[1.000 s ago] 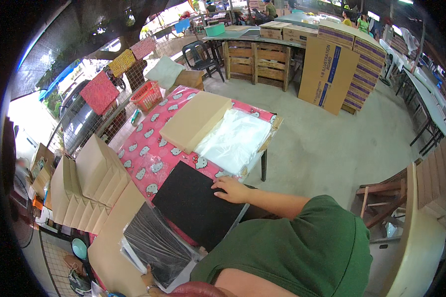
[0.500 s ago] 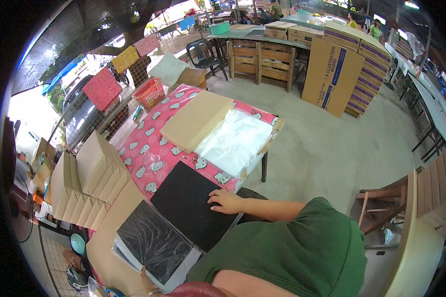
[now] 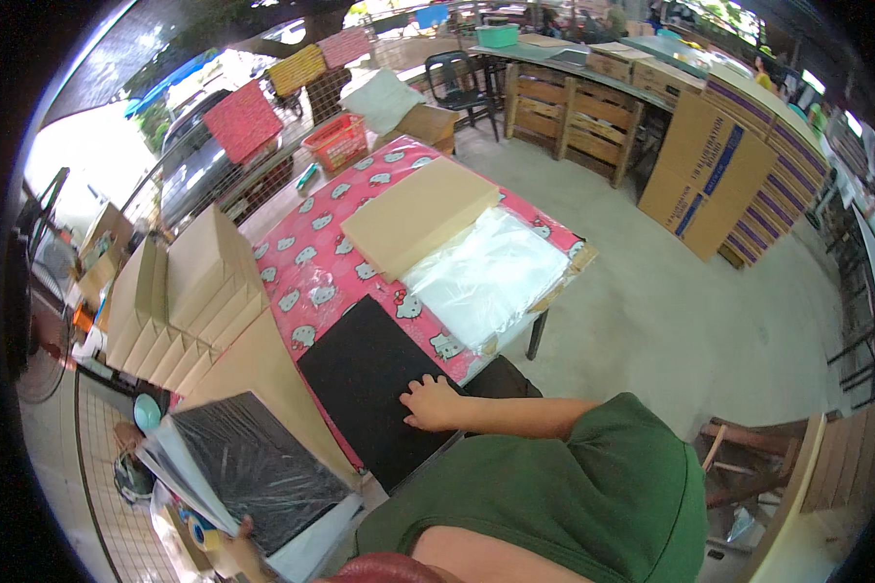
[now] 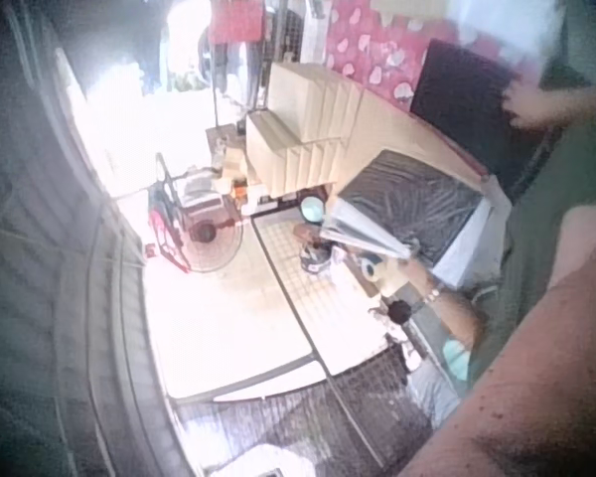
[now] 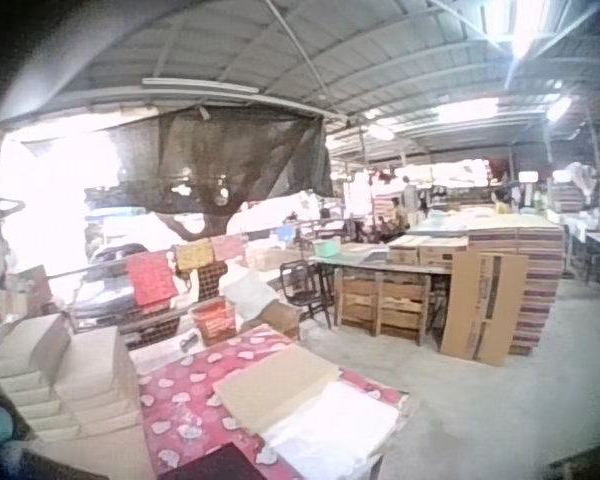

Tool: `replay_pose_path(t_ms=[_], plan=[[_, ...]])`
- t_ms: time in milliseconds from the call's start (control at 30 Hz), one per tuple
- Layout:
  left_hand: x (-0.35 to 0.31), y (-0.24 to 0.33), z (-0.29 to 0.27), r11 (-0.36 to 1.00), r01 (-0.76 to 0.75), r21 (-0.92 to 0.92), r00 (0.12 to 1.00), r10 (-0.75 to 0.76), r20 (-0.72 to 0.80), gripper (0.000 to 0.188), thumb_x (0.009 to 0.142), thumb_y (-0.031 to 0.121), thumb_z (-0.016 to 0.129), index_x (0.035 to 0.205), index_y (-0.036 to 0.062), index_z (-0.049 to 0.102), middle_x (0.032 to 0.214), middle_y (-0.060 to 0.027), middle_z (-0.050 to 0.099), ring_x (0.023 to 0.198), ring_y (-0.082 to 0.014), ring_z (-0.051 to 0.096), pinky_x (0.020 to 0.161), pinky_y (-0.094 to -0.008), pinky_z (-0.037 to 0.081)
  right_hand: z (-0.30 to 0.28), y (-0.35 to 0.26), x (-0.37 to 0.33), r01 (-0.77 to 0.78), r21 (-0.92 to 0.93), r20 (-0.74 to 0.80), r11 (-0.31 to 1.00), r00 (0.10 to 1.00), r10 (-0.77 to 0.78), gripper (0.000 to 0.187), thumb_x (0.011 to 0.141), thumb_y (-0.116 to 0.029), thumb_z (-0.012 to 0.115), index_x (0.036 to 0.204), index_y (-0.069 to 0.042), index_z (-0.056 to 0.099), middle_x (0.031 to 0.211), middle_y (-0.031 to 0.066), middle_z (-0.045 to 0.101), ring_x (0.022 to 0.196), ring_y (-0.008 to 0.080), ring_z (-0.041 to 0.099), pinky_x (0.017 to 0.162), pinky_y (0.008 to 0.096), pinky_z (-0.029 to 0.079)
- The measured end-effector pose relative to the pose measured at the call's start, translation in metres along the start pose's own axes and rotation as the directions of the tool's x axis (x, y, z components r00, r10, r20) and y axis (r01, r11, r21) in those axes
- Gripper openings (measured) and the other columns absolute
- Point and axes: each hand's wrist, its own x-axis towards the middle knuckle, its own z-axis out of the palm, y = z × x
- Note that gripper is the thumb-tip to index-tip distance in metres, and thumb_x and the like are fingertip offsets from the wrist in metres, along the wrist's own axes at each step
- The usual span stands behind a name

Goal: The person places black boards into individual plastic sleeves and stacks them on a table.

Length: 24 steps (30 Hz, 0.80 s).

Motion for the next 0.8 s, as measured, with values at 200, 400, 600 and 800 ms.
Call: replay_pose_path(t_ms=[200,400,600,800], plan=[[-0.032,0.130,-0.018,0.992,-0.109,-0.071,0.992,0.104,-0.074,0.069,0.070,0.006,0.070,0.130,-0.0079,0.039,0.120,-0.0155,0.049,0.107,-0.0267,0.047,0.098,-0.0318,0.031,-0.044,-0.033,0.037,0.412,0.558,-0.314,0.721,0.908,-0.276,0.062,0.087,-0.039,0.057,0.133,-0.002,0.037,0.133,0.0215,0.040,0.121,0.0371,0.043,0.100,0.0459,0.034],[-0.055,0.167,0.065,0.904,-0.416,-0.096,0.906,0.403,-0.128,0.062,0.069,0.008,0.076,0.121,-0.0083,0.047,0.114,-0.0136,0.052,0.107,-0.0230,0.047,0.096,-0.0306,0.033,-0.144,-0.062,0.038,0.540,0.545,-0.601,0.641,0.785,-0.149,0.096,0.082,-0.041,0.064,0.142,0.004,0.004,0.147,0.0249,0.014,0.138,0.0312,0.013,0.111,0.0368,0.015],[-0.049,0.163,0.141,0.820,-0.431,-0.377,0.848,0.511,0.142,0.045,0.070,0.018,0.079,0.099,-0.0073,0.057,0.097,-0.0104,0.060,0.090,-0.0183,0.053,0.080,-0.0330,0.043,-0.182,-0.008,-0.007,0.614,0.779,-0.624,0.129,0.739,0.252,0.071,0.074,-0.012,0.074,0.132,-0.001,0.034,0.120,0.0096,0.052,0.111,0.0190,0.049,0.098,0.0313,0.036],[-0.004,0.136,0.173,0.953,-0.244,-0.177,0.888,0.293,0.354,0.037,0.072,0.017,0.077,0.095,-0.0054,0.060,0.092,-0.0094,0.062,0.086,-0.0180,0.055,0.077,-0.0335,0.045,-0.185,-0.013,-0.016,0.732,0.595,-0.804,0.333,0.536,0.259,0.069,0.070,-0.007,0.076,0.127,-0.001,0.038,0.119,0.0099,0.052,0.109,0.0200,0.050,0.096,0.0323,0.037]])
